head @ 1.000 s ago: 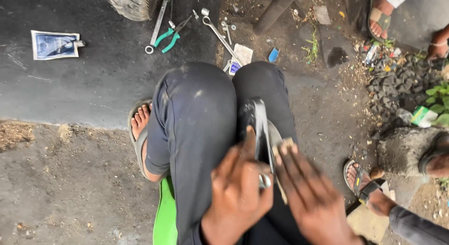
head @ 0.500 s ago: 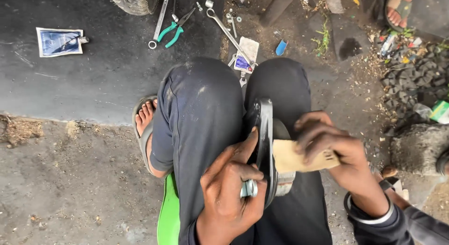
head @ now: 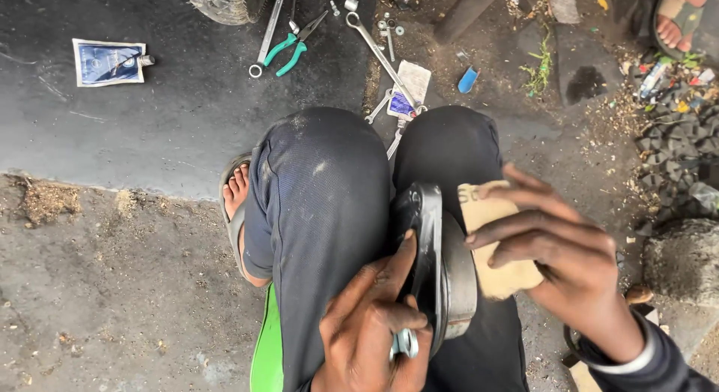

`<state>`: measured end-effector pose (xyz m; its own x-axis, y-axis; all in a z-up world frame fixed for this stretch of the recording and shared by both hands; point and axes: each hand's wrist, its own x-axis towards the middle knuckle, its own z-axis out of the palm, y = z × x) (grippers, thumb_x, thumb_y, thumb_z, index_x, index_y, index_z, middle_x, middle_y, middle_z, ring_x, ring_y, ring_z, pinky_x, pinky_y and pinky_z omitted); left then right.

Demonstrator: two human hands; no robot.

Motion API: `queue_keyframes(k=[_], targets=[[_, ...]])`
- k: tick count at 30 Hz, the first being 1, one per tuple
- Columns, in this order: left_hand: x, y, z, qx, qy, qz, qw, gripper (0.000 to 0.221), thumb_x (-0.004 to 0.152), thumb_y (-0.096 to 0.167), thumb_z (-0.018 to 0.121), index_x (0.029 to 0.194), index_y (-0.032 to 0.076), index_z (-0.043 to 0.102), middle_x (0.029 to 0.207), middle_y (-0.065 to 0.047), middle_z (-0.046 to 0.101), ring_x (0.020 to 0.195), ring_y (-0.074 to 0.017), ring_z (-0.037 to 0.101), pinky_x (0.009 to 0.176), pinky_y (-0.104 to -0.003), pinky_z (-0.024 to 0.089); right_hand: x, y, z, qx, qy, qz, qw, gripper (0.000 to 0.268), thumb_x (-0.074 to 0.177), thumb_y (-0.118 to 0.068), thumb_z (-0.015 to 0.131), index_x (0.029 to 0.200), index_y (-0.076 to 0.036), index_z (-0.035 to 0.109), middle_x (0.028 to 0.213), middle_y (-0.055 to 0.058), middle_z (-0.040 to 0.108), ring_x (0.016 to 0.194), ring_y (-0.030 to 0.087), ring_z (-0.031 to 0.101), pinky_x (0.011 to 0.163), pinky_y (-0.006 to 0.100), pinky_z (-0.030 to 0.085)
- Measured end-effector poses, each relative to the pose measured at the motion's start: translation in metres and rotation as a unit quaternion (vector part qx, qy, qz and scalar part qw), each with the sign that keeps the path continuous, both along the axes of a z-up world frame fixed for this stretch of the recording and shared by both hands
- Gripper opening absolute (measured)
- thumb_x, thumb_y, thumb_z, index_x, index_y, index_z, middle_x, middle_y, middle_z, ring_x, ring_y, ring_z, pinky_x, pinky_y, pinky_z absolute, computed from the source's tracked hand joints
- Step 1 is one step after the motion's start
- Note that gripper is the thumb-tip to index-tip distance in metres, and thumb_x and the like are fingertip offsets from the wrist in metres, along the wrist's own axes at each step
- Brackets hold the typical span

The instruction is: Sand the brake shoes and internal drum surface of a motorcycle brake drum assembly during repair.

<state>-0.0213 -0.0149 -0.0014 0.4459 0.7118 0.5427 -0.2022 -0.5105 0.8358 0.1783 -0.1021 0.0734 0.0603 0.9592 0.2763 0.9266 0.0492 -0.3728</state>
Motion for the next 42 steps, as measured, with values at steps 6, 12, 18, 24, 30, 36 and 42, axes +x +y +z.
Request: queue_keyframes(k=[6, 12, 18, 24, 30, 36, 42], targets=[[0.003, 0.005, 0.001, -0.017, 0.001, -0.017, 1.0, 0.026, 0.097, -0.002, 0.067, 0.086, 0.007, 0.045, 0.128, -0.033, 0.068, 0.111, -0.0409, 0.078, 0.094, -0.047, 0.066, 0.001, -0.019, -0.025, -0.036, 0.011, 0.038, 0.999, 0.021, 0.073, -0.014, 0.077, 0.092, -0.006, 0.072, 0.116, 0.008, 0.074, 0.124, 0.029, 0.068, 0.114, 0.055, 0.048], [0.006, 0.004, -0.004, -0.01, 0.012, -0.015, 1.0, 0.024, 0.101, 0.001, 0.067, 0.088, 0.006, 0.047, 0.128, -0.034, 0.067, 0.115, -0.0423, 0.077, 0.097, -0.048, 0.064, -0.009, -0.026, -0.015, -0.078, -0.155, 0.014, 0.985, 0.038, 0.07, -0.009, 0.07, 0.108, -0.004, 0.071, 0.129, 0.014, 0.067, 0.129, 0.035, 0.059, 0.107, 0.052, 0.051], [0.001, 0.006, 0.002, -0.008, 0.024, -0.027, 0.999, 0.025, 0.1, 0.003, 0.069, 0.088, 0.006, 0.048, 0.128, -0.034, 0.067, 0.114, -0.0419, 0.077, 0.096, -0.049, 0.065, -0.004, -0.045, -0.025, -0.152, -0.114, 0.007, 0.982, 0.043, 0.072, -0.001, 0.063, 0.115, 0.001, 0.063, 0.139, 0.021, 0.063, 0.136, 0.038, 0.058, 0.101, 0.047, 0.054], [0.004, 0.004, -0.003, 0.003, 0.017, -0.01, 1.0, 0.024, 0.099, 0.001, 0.068, 0.087, 0.006, 0.047, 0.128, -0.034, 0.067, 0.114, -0.0432, 0.077, 0.096, -0.049, 0.066, 0.019, 0.0, -0.019, -0.103, -0.001, 0.066, 0.992, 0.044, 0.069, 0.012, 0.06, 0.107, -0.007, 0.068, 0.131, 0.015, 0.068, 0.131, 0.04, 0.063, 0.105, 0.049, 0.054], [0.004, 0.005, -0.005, -0.001, -0.008, -0.018, 1.0, 0.025, 0.099, -0.001, 0.068, 0.087, 0.005, 0.047, 0.128, -0.036, 0.065, 0.114, -0.0441, 0.077, 0.095, -0.048, 0.066, 0.019, 0.002, -0.022, -0.064, 0.035, 0.08, 0.994, 0.035, 0.07, 0.003, 0.066, 0.103, -0.004, 0.075, 0.12, 0.012, 0.07, 0.119, 0.034, 0.07, 0.101, 0.048, 0.057], [0.002, 0.003, 0.002, -0.015, 0.022, -0.007, 1.0, 0.024, 0.093, -0.003, 0.067, 0.085, 0.007, 0.046, 0.128, -0.034, 0.068, 0.109, -0.0398, 0.078, 0.092, -0.045, 0.065, 0.043, 0.024, -0.03, -0.049, -0.062, 0.161, 0.984, 0.023, 0.08, -0.011, 0.07, 0.1, -0.002, 0.074, 0.115, 0.012, 0.072, 0.115, 0.033, 0.071, 0.101, 0.05, 0.054], [0.004, 0.009, -0.009, -0.041, -0.04, -0.028, 0.998, 0.026, 0.095, -0.006, 0.065, 0.085, 0.008, 0.046, 0.129, -0.034, 0.068, 0.11, -0.0391, 0.08, 0.097, -0.044, 0.067, 0.017, 0.012, -0.002, -0.01, -0.119, 0.222, 0.968, 0.026, 0.087, -0.017, 0.067, 0.105, 0.001, 0.073, 0.115, 0.016, 0.07, 0.116, 0.036, 0.069, 0.098, 0.052, 0.054]])
